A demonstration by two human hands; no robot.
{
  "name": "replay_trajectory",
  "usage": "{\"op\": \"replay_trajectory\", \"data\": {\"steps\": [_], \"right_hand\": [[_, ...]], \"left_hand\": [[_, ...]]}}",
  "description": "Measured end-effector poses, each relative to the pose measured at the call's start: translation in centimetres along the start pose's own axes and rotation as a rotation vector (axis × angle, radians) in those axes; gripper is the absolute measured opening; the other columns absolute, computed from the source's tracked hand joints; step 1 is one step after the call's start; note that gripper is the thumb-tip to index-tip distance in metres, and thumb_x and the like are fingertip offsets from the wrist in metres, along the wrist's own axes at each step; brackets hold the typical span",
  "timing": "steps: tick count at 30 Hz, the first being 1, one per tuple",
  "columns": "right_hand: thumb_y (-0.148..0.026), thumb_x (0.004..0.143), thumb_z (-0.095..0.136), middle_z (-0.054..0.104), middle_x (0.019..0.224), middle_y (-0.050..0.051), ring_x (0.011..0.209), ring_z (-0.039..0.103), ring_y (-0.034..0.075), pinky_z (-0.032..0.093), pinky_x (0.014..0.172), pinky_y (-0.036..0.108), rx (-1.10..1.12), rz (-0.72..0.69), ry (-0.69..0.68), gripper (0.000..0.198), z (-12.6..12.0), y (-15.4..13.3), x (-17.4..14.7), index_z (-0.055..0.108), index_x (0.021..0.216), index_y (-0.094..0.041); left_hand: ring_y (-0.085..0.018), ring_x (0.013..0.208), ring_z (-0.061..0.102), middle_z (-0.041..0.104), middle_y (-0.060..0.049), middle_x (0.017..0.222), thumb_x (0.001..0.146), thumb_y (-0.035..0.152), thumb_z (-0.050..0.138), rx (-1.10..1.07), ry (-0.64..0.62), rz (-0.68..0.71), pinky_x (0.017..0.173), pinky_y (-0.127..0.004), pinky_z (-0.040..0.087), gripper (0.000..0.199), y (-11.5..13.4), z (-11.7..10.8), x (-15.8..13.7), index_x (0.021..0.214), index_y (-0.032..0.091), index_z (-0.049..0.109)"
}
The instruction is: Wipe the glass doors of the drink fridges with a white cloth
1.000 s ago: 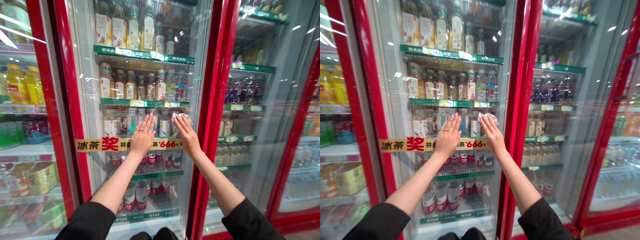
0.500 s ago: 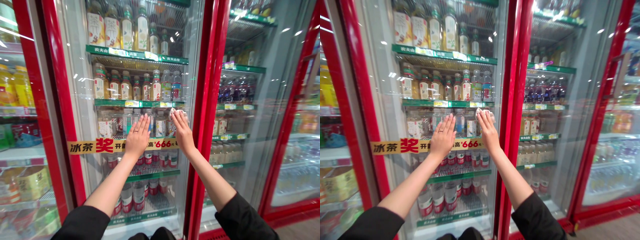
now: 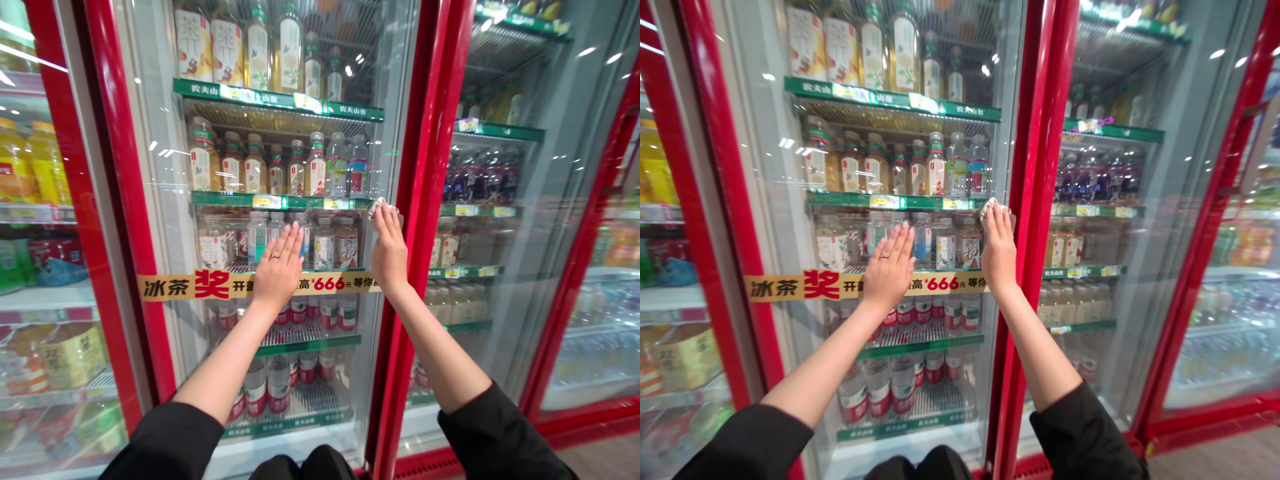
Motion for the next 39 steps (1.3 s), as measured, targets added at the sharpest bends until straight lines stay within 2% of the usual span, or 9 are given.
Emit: {"op": "replay_trajectory", "data": {"steps": [4,8,12,17,21,25,29,33,39], "right_hand": [[0.004,0.103,0.030,0.036,0.185,-0.004,0.175,0.027,0.028,0.033,0.143,0.064,0.001,-0.091,-0.094,0.090,-0.4,-0.7,-2.5,0.022,0.181,-0.041],[0.001,0.106,0.034,0.042,0.183,-0.002,0.173,0.033,0.027,0.039,0.141,0.064,-0.022,-0.138,-0.138,0.086,-1.6,0.2,-5.7,0.025,0.180,-0.041],[0.000,0.106,0.033,0.044,0.182,0.001,0.172,0.034,0.028,0.040,0.140,0.065,-0.036,-0.125,-0.111,0.082,-1.6,0.9,-4.0,0.032,0.180,-0.036],[-0.007,0.109,0.034,0.042,0.183,-0.002,0.174,0.030,0.028,0.034,0.143,0.065,-0.015,-0.062,-0.070,0.077,-0.6,-0.5,-0.6,0.032,0.180,-0.037],[-0.015,0.113,0.038,0.046,0.181,-0.001,0.174,0.031,0.027,0.035,0.143,0.061,0.014,-0.094,-0.135,0.070,-0.7,-1.7,-3.4,0.035,0.179,-0.036],[-0.016,0.110,0.044,0.045,0.182,-0.002,0.174,0.032,0.026,0.035,0.143,0.058,0.009,-0.098,-0.219,0.073,-1.2,-0.8,-7.0,0.035,0.179,-0.038],[-0.019,0.113,0.041,0.038,0.186,-0.001,0.176,0.027,0.026,0.029,0.145,0.061,-0.023,-0.026,-0.167,0.072,-0.6,-0.2,-6.2,0.029,0.181,-0.037],[-0.029,0.117,0.036,0.029,0.189,-0.001,0.178,0.018,0.025,0.024,0.146,0.059,-0.035,0.034,-0.112,0.068,1.2,-1.8,-4.6,0.021,0.183,-0.035],[-0.035,0.118,0.035,0.036,0.187,0.001,0.178,0.019,0.027,0.025,0.145,0.063,0.005,0.033,-0.214,0.065,2.3,-2.8,-8.3,0.028,0.182,-0.036]], "left_hand": [[-0.026,0.171,0.038,0.021,-0.009,0.186,0.118,0.025,0.039,0.003,0.005,0.004,0.143,-0.048,0.028,0.082,0.1,-0.1,0.0,0.179,0.025,-0.016],[-0.026,0.172,0.036,0.020,-0.008,0.186,0.118,0.025,0.039,-0.006,-0.003,-0.004,0.144,-0.049,0.027,0.082,0.1,0.0,0.0,0.180,0.025,-0.016],[-0.026,0.173,0.033,0.017,-0.009,0.186,0.118,0.024,0.038,-0.027,-0.023,-0.011,0.145,-0.049,0.024,0.082,0.0,0.2,0.0,0.180,0.024,-0.015],[-0.026,0.175,0.028,0.014,-0.007,0.187,0.116,0.023,0.038,-0.054,-0.041,-0.019,0.146,-0.051,0.021,0.082,-0.1,0.3,0.0,0.181,0.024,-0.013],[-0.026,0.176,0.024,0.014,-0.007,0.188,0.116,0.023,0.038,-0.080,-0.062,-0.028,0.147,-0.051,0.019,0.081,-0.1,0.4,0.0,0.183,0.022,-0.009],[-0.024,0.176,0.022,0.016,-0.007,0.188,0.115,0.023,0.037,-0.096,-0.054,-0.033,0.148,-0.050,0.016,0.080,0.0,0.4,0.1,0.184,0.022,-0.005],[-0.025,0.177,0.020,0.016,-0.006,0.189,0.115,0.023,0.036,-0.126,-0.069,-0.053,0.148,-0.050,0.014,0.079,0.0,0.5,0.1,0.184,0.022,-0.001],[-0.025,0.177,0.020,0.016,-0.007,0.189,0.115,0.023,0.036,-0.132,-0.092,-0.064,0.148,-0.051,0.014,0.078,0.0,0.6,0.2,0.185,0.020,0.001],[-0.027,0.177,0.024,0.021,-0.010,0.189,0.114,0.022,0.037,-0.132,-0.096,-0.063,0.147,-0.050,0.018,0.078,0.2,0.4,0.4,0.184,0.018,0.004]]}}
Point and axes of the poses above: each hand's wrist, its own x-axis towards the middle knuckle, its own z-axis out of the palm, y = z × x, the point moved 8 cm from there along x, towards the middle knuckle
